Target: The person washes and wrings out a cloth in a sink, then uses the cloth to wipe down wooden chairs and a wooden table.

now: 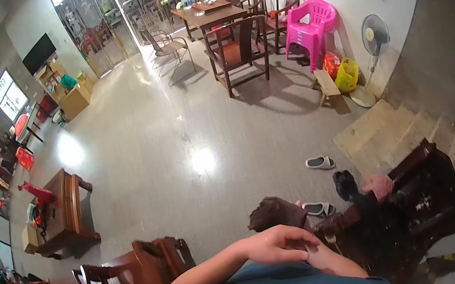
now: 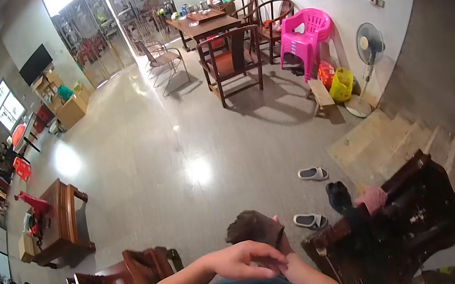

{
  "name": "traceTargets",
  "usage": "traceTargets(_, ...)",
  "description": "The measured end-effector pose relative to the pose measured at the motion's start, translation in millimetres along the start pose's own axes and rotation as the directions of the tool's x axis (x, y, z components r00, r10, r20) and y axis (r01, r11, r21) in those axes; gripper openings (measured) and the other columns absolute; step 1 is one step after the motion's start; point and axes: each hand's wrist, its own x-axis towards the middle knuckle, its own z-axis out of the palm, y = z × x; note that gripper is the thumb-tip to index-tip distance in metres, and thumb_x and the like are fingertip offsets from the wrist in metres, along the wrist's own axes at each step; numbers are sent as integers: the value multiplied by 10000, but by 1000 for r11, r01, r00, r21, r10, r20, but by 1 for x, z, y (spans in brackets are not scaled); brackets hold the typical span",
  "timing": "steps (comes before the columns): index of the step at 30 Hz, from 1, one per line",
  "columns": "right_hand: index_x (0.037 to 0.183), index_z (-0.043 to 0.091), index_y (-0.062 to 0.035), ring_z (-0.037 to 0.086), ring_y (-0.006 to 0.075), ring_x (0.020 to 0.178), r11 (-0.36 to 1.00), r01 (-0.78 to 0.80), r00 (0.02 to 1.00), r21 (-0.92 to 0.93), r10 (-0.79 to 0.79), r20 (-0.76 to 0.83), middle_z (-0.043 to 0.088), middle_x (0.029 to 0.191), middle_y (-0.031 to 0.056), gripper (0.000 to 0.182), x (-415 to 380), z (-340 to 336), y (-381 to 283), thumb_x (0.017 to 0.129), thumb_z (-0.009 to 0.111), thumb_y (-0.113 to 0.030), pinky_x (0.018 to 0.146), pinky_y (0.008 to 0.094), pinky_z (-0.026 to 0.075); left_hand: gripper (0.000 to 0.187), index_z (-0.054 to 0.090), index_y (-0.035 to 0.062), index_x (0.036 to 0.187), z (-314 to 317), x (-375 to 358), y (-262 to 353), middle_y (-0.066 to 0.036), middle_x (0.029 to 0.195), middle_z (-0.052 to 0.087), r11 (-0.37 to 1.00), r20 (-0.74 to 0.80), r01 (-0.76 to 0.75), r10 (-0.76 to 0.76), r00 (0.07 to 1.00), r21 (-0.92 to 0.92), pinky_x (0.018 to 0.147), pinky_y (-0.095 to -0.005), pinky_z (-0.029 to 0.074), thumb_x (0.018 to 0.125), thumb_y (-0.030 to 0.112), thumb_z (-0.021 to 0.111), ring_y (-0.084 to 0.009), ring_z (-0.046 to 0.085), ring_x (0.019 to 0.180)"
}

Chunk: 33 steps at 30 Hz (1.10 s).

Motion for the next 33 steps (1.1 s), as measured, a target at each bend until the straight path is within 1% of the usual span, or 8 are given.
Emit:
traceTargets(2, 1490, 490, -58, 601, 340, 1272, 997, -51, 999, 49, 50, 21, 603, 1420, 162, 743, 60, 4, -33, 1045, 374, -641, 1091, 506, 474, 400, 580, 16, 1369, -73, 24, -39, -179, 1293, 673, 751, 86, 35, 29, 996, -660, 1000, -401, 540, 1070, 278, 544, -286, 679, 1151)
traceTargets(4, 1495, 485, -59, 592, 346, 1283, 991, -118, 993, 59, 116, 37, 593, 1432, 164, 743, 118, 17, -70, 1044, 377, -638, 1098, 516, 465, 412, 583, 31, 1370, -127, 53, -66, -176, 1291, 678, 376, -96, -134, 120, 988, -917, 1015, -431, 528, 1081, 307, 480, -311, 686, 1138)
traceTargets(6, 1501, 479, -59, 583, 352, 1294, 974, -214, 976, 79, 209, 61, 583, 1445, 167, 743, 179, 33, -104, 1043, 379, -636, 1105, 526, 456, 455, 599, 47, 1350, -191, 66, -104, -166, 1282, 689, 314, -159, -182, 98, 983, -932, 1018, -462, 519, 1091, 379, 426, -321, 688, 1125)
traceTargets(14, 1522, 457, -62, 547, 375, 1340, 913, -364, 927, 186, 335, 169, 543, 1495, 176, 745, 382, 48, -253, 1040, 388, -626, 1133, 566, 420, 335, 602, 22, 1318, -415, 114, -110, -183, 1253, 691, 551, -324, -158, -218, 921, -819, 1007, -421, 529, 1080, 246, 528, -287, 692, 1121)
traceTargets(22, 1509, 490, -165, 485, 438, 1392, 971, 202, 965, -132, -220, -142, 514, 1530, 164, 801, 509, 45, -418, 950, 439, -737, 1111, 716, 349, 262, 590, 23, 1279, -704, 156, -108, -105, 1163, 691, 784, -621, 19, -507, 599, -621, 902, -311, 557, 1072, 180, 553, -188, 687, 996)
traceTargets(28, 1530, 454, -157, 513, 414, 1370, 948, 302, 940, -104, -314, -134, 516, 1525, 159, 818, 626, 40, -514, 964, 399, -744, 1108, 677, 380, 337, 551, 20, 1379, -851, 282, -42, -153, 1317, 644, 883, -293, -82, -65, 954, -463, 1043, -385, 514, 1060, 129, 556, -242, 652, 1189)
traceTargets(30, 1533, 429, -85, 548, 360, 1338, 925, 278, 940, -259, -318, -127, 523, 1508, 173, 801, 693, 29, -546, 1007, 379, -687, 1139, 535, 411, 531, 502, 2, 1429, -889, 334, -29, -195, 1359, 615, 550, -49, -117, 137, 989, -827, 1090, -452, 448, 983, 237, 672, -323, 598, 1271)
traceTargets(33, 1446, 498, -26, 618, 294, 1223, 973, 48, 963, -224, -105, -249, 610, 1362, 159, 726, 796, 121, -604, 1039, 402, -619, 1043, 398, 509, 623, 487, 10, 1445, -956, 408, -37, -200, 1363, 613, 487, 91, -11, 187, 978, -874, 1112, -436, 417, 959, 335, 702, -321, 590, 1276)
